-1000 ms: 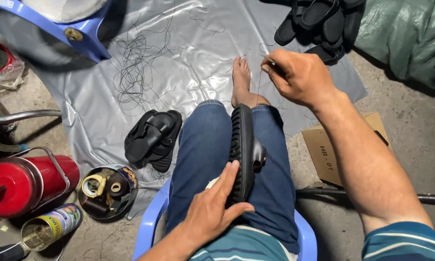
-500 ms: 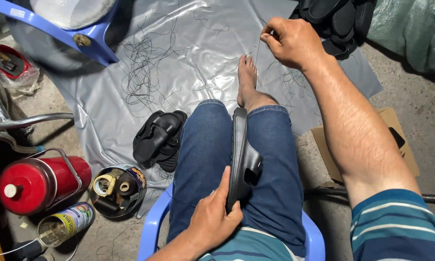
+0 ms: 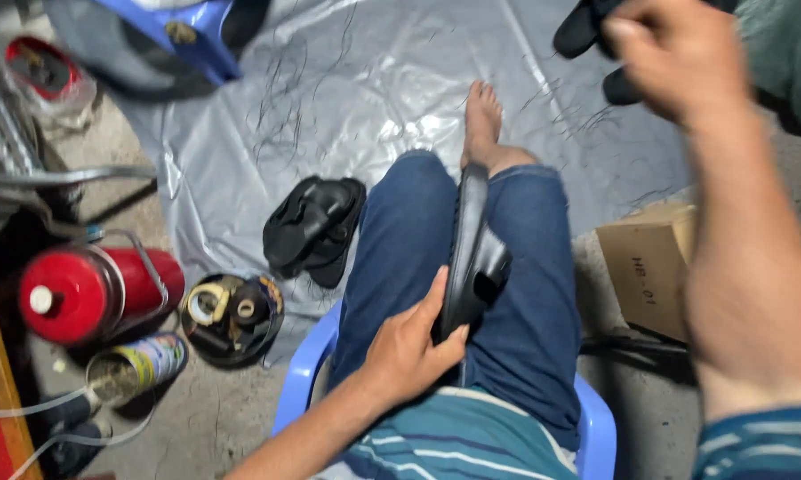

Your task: Hand-sewing the sole of a black sandal using a needle and thread while sitting on a chair.

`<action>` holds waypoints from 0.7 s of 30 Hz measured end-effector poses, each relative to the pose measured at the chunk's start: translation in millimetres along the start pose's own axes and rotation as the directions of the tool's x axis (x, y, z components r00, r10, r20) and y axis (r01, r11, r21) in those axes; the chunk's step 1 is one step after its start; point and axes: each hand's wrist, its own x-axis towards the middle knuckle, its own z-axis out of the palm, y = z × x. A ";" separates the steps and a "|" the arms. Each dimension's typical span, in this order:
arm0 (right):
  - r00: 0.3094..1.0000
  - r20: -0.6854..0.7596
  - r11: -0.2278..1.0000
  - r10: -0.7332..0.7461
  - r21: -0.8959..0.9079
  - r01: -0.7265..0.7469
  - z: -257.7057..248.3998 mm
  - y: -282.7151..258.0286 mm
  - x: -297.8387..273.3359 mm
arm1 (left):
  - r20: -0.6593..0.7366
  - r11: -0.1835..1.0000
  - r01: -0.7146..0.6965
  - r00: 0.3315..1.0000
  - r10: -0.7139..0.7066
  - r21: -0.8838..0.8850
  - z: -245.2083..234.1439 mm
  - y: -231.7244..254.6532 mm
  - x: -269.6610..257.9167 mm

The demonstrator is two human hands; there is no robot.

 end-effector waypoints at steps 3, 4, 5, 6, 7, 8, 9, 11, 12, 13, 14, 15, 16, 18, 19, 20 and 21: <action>0.971 0.122 0.979 0.203 0.007 -0.206 -13.1 66.3 -95.5 | 0.048 0.999 0.017 0.999 -0.015 -0.038 -7.7 1.0 1.9; 0.948 0.164 0.961 0.272 0.004 -0.276 -14.1 99.1 -130.8 | 0.080 0.999 0.018 0.997 -0.015 -0.040 -10.7 2.6 3.7; 0.946 0.175 0.961 0.273 -0.002 -0.277 -11.2 106.1 -167.2 | 0.085 0.998 0.024 0.996 -0.020 -0.049 -13.9 4.2 2.6; 0.748 0.472 0.879 0.467 -0.336 -0.337 -9.6 113.5 -203.9 | 0.076 0.998 -0.022 0.997 0.027 -0.057 -16.8 6.2 1.5; 0.436 0.585 0.718 0.684 -0.645 -0.261 -8.3 121.9 -238.7 | 0.062 0.995 -0.074 0.995 0.078 -0.060 -20.2 8.4 2.5; 0.434 0.584 0.716 0.686 -0.649 -0.257 -16.7 71.5 -220.0 | 0.062 0.995 -0.073 0.995 0.078 -0.066 -18.4 5.8 3.9; 0.453 0.578 0.726 0.679 -0.620 -0.297 -29.3 19.3 -213.6 | -0.004 0.982 -0.179 0.984 0.179 -0.052 -17.1 3.3 4.9; 0.467 0.572 0.735 0.674 -0.586 -0.341 -50.1 -60.6 -211.6 | -0.061 0.959 -0.281 0.958 0.279 -0.029 -16.3 0.3 6.8; 0.781 0.512 0.933 0.358 -0.237 -0.272 -53.0 -89.3 -204.8 | -0.090 0.948 -0.318 0.945 0.315 -0.016 -17.0 0.0 7.5; 0.971 0.235 0.993 0.050 0.094 -0.074 -56.1 -117.8 -197.6 | -0.118 0.933 -0.359 0.927 0.357 0.003 -18.5 0.1 9.1; 0.972 0.228 0.992 0.057 0.096 -0.080 -50.5 -132.2 -190.1 | -0.111 0.932 -0.363 0.925 0.362 0.010 -17.3 -2.1 9.2; 0.959 0.281 0.984 -0.038 0.178 -0.013 -46.0 -145.2 -178.7 | -0.127 0.913 -0.406 0.904 0.408 0.045 -16.9 -3.6 12.7; 0.936 0.326 0.964 -0.136 0.262 0.049 -41.7 -158.6 -166.7 | -0.140 0.891 -0.447 0.880 0.454 0.080 -17.3 -5.1 16.1; 0.931 0.321 0.963 -0.173 0.255 0.091 -34.1 -167.7 -153.5 | -0.140 0.898 -0.430 0.887 0.440 0.098 -20.3 -1.9 17.6; 0.919 0.338 0.959 -0.204 0.258 0.118 -29.2 -173.9 -149.1 | -0.131 0.913 -0.394 0.905 0.405 0.102 -20.7 -1.9 14.7; 0.918 0.338 0.958 -0.206 0.260 0.120 -20.2 -173.1 -150.7 | -0.133 0.914 -0.393 0.905 0.404 0.102 -21.5 -0.6 14.4; 0.940 0.302 0.975 -0.162 0.193 0.106 -11.1 -171.4 -150.9 | -0.191 0.911 -0.413 0.893 0.408 0.015 -22.2 0.9 15.2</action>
